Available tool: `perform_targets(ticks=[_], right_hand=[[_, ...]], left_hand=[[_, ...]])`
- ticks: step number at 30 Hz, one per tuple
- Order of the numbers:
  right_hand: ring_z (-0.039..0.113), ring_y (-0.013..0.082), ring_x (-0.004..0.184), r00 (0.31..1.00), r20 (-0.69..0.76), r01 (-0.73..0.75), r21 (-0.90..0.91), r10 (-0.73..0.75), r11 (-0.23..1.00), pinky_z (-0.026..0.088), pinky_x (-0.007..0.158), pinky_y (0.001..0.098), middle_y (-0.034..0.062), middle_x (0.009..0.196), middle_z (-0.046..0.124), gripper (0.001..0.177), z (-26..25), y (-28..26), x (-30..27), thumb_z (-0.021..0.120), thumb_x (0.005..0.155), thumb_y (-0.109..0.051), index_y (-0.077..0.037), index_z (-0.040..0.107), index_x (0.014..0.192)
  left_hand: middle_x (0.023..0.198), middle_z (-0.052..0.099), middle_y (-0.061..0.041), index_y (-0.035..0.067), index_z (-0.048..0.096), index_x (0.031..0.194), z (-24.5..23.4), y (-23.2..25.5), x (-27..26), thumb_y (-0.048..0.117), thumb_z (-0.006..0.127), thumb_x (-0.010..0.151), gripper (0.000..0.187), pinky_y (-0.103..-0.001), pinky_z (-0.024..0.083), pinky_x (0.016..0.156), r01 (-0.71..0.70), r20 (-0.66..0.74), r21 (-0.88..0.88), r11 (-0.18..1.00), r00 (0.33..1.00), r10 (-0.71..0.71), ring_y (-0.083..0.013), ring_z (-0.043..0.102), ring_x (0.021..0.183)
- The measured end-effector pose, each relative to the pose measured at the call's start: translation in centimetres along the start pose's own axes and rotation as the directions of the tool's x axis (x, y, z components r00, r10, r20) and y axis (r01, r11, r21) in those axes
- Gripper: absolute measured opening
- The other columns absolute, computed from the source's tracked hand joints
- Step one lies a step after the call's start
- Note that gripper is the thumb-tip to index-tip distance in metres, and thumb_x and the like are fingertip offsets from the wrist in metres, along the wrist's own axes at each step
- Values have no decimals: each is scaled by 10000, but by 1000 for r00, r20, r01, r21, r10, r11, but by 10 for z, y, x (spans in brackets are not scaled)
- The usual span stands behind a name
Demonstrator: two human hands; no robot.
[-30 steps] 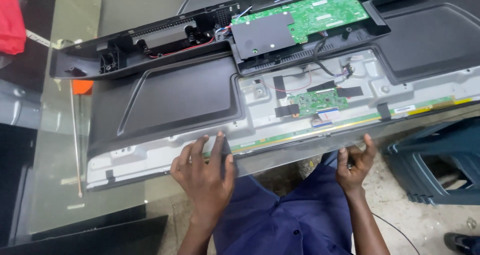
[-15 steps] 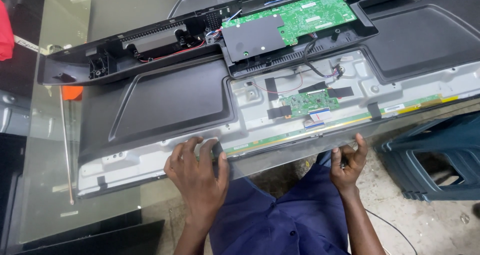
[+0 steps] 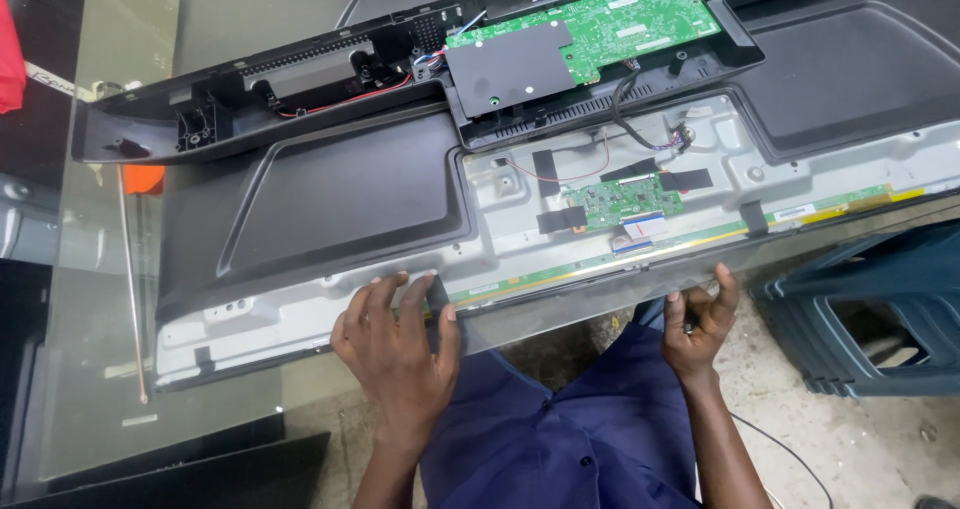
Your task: Disassembling a television by prying the back cover and then adjusting internal ribbon cables and circuit boards.
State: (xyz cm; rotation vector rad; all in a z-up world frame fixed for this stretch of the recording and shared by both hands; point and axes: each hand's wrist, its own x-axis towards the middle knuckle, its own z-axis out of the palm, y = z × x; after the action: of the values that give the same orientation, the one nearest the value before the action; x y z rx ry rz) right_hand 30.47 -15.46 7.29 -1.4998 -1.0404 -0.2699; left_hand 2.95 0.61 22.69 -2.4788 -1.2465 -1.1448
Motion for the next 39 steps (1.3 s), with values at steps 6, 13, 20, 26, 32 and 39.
perform_targets(ticks=[6,13,20,26,32,39], right_hand=[[256,78,513,999,-8,-36,-2,36,999,239,551,234,3,604,303,552,0,7,-5,505,1022,-71,-102,234,1501],[297,82,539,999,0,-48,-2,48,999,289,574,229,13,634,339,568,-2,11,-8,510,1017,-53,-99,229,1508],[388,101,461,992,-36,117,-171,-124,978,349,513,256,25,553,442,246,-30,-59,40,582,993,-66,70,557,1196],[333,95,423,783,618,326,-310,-71,893,252,450,283,-44,498,325,206,-53,-109,139,660,936,-208,-165,587,749],[598,247,463,513,818,342,-474,261,812,352,482,382,14,549,681,296,-30,-121,178,646,739,-114,-261,697,992],[674,241,586,568,817,468,-416,95,780,370,449,371,-30,720,734,450,-25,-112,170,633,604,-11,-232,703,989]], left_hand=[[1215,600,-43,191,652,1120,1,0,-2,349,557,915,276,-462,359,936,8,17,12,1000,1000,-8,-271,515,1187],[1210,598,-45,190,661,1108,2,0,-1,354,545,927,270,-470,371,933,4,15,29,1000,1000,-4,-274,508,1194],[1224,588,-49,182,647,1125,1,0,-3,355,536,933,281,-482,371,915,16,53,8,1000,998,-17,-279,499,1203],[1202,595,-50,170,660,1106,0,1,0,327,557,920,264,-474,371,919,-7,25,9,1000,1000,7,-280,506,1187],[1208,601,-51,172,680,1085,0,-2,-1,319,592,905,249,-470,379,917,-12,2,-14,1000,1000,12,-274,497,1210],[1207,597,-59,162,697,1068,2,-3,-1,324,584,917,249,-464,373,915,-17,-30,-28,999,999,16,-274,497,1206]])
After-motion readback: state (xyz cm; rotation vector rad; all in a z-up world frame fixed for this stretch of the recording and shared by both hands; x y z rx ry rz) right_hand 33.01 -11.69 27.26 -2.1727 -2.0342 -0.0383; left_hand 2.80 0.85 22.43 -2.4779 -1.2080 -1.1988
